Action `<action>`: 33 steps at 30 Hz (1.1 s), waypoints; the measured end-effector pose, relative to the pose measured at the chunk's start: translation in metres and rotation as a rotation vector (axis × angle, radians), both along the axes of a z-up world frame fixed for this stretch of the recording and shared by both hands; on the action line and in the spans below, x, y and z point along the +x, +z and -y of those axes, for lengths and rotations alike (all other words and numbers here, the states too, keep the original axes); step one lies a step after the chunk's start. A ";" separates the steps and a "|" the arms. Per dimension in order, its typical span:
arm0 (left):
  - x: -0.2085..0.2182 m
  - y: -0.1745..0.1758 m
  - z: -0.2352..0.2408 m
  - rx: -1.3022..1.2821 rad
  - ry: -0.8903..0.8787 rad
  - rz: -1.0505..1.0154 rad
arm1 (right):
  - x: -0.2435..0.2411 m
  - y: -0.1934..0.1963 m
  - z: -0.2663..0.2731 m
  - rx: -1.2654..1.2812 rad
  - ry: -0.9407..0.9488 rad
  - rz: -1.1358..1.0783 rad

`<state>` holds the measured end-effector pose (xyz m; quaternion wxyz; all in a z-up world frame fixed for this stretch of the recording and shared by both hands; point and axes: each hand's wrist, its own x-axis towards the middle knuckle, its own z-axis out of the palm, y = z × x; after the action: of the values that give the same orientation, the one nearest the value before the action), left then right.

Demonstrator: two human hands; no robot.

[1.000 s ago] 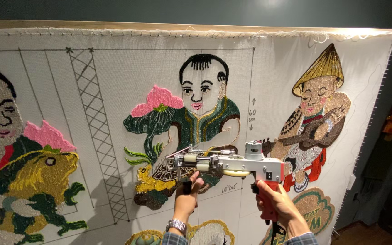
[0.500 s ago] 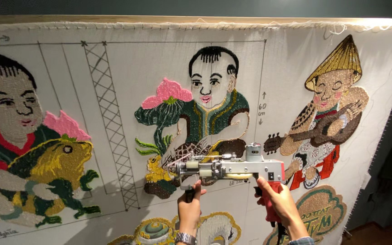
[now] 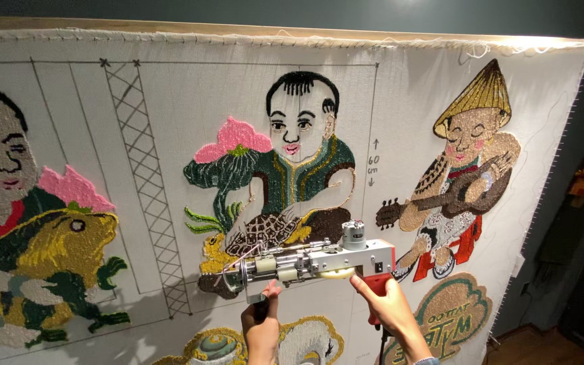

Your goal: The person uses a handheld tufting gun to apply yarn onto a large canvas stretched on a frame, creating a colorful mural with cartoon figures and a lion dance mask. They guide the tool across different sections, occasionally pausing to adjust the yarn or reposition the canvas.

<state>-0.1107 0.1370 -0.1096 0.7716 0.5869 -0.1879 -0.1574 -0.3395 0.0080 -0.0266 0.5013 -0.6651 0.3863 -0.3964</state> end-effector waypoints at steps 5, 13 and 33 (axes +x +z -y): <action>-0.008 -0.009 0.002 -0.041 -0.012 0.003 | -0.009 0.004 -0.006 0.020 0.007 -0.011; -0.004 -0.032 0.009 0.016 -0.011 -0.012 | -0.013 -0.001 -0.010 0.040 -0.003 -0.022; 0.023 -0.080 0.024 -0.046 0.154 -0.170 | -0.021 0.039 0.039 -0.145 0.004 0.067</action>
<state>-0.0881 0.1130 -0.1898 0.8080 0.5661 -0.0798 -0.1424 -0.3601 -0.0306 0.0122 0.4652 -0.6868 0.3384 -0.4443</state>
